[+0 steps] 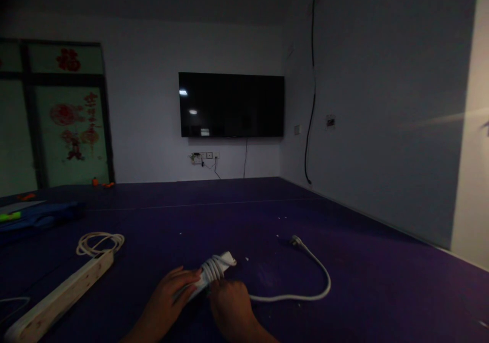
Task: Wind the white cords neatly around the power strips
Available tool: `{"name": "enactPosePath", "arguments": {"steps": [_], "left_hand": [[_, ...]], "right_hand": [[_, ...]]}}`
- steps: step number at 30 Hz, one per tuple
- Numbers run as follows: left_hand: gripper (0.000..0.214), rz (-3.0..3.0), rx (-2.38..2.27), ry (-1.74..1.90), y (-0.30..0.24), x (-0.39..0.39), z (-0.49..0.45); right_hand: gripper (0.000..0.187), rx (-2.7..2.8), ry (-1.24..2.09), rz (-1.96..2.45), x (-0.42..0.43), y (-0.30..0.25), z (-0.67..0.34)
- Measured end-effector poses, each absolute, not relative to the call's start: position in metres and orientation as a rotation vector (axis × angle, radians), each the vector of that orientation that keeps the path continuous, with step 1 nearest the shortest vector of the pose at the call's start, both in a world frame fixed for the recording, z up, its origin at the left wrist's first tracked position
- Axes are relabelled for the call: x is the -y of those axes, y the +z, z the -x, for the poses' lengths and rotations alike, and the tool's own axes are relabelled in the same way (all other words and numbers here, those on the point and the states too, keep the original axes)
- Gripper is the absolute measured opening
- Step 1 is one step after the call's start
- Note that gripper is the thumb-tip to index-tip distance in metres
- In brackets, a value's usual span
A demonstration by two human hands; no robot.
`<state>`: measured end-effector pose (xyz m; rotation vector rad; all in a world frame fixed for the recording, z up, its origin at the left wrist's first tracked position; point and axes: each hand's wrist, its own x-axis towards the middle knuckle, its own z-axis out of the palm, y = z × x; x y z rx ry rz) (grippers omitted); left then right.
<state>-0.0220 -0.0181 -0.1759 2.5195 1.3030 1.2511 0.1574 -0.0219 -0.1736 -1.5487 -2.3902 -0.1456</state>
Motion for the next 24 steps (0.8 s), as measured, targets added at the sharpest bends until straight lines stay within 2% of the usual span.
{"name": "enactPosePath", "arguments": {"steps": [3,8,14,24], "left_hand": [[0.024,-2.436,-1.305,1.258,-0.178,0.016,0.021],[0.039,-2.351,-1.415,1.17,-0.181,0.015,0.022],[0.036,-2.33,-1.43,0.954,-0.171,0.023,0.02],[0.037,-2.432,-1.616,0.942,-0.182,0.023,0.014]], "right_hand": [[0.019,2.392,-0.102,1.533,0.02,-0.175,-0.158],[0.021,2.381,-0.018,1.502,0.02,-0.174,-0.157],[0.021,2.391,-0.091,1.549,0.021,-0.174,-0.155],[0.021,2.42,-0.218,1.564,0.018,-0.176,-0.156]]}}
